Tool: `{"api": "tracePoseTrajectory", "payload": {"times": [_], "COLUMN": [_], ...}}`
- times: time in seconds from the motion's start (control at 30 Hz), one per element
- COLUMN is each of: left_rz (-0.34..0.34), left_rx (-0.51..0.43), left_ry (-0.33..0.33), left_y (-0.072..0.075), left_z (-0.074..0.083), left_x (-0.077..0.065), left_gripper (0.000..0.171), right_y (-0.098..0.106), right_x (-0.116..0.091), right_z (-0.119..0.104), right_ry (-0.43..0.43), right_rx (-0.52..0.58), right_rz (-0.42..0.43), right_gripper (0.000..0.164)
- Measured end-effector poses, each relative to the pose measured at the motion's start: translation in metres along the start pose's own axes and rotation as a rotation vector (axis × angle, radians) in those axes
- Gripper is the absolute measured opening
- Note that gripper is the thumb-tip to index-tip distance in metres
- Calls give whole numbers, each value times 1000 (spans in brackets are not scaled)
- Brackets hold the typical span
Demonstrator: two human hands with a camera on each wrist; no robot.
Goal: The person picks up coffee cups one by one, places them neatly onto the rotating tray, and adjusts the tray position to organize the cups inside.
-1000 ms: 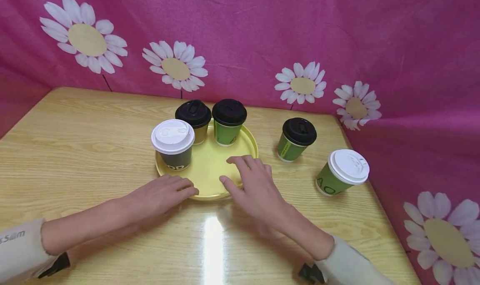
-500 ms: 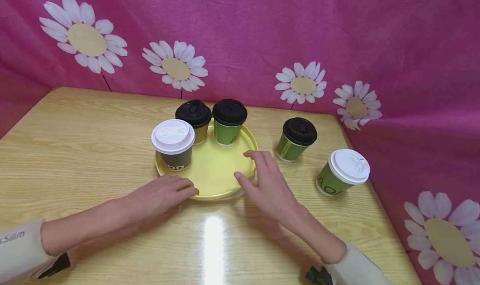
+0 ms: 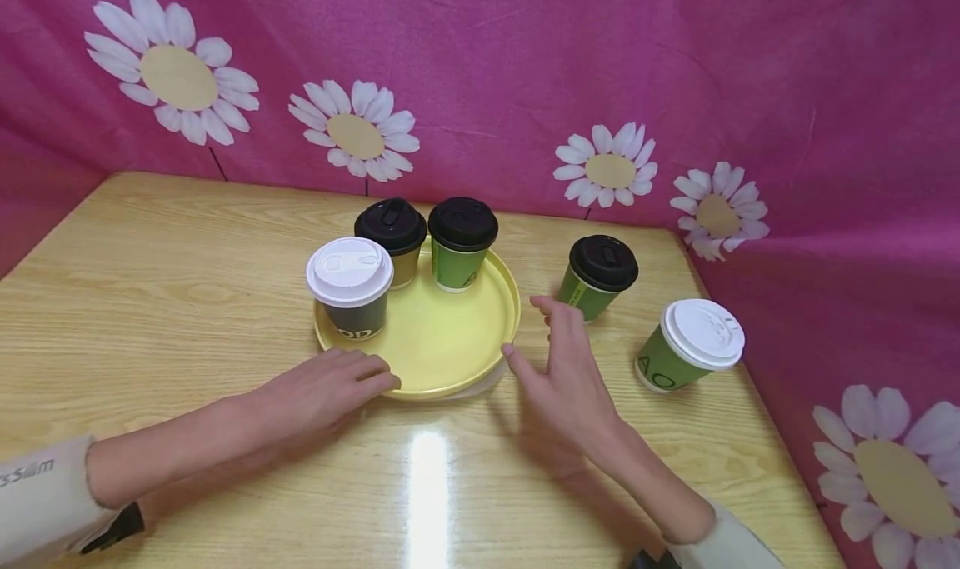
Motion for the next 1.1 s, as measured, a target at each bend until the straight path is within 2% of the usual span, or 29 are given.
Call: {"api": "tracePoseTrajectory", "payload": {"times": [0.37, 0.7, 1.1], "left_rz": [23, 17, 12], "left_rx": [12, 14, 4], "left_ry": [-9, -2, -4], "left_y": [-1, -1, -2], "left_z": [1, -1, -1], "left_x": [2, 2, 1], "left_gripper": [33, 34, 35], "right_y": [9, 17, 22], "right_x": [-10, -7, -14], "right_z": [19, 32, 50], "right_ry": [-11, -3, -134], "right_rx": [4, 36, 88], "right_rz": [30, 100, 95], "right_gripper": [69, 72, 75]}}
Point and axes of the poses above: each hand's wrist, its own x-axis towards the middle knuckle, its own y-axis out of the back of the hand, z = x × y, the point moved 3 cm from there along x, towards the middle knuckle, and after that the axes turned 8 degrees about -z, right-handed, at the moved point
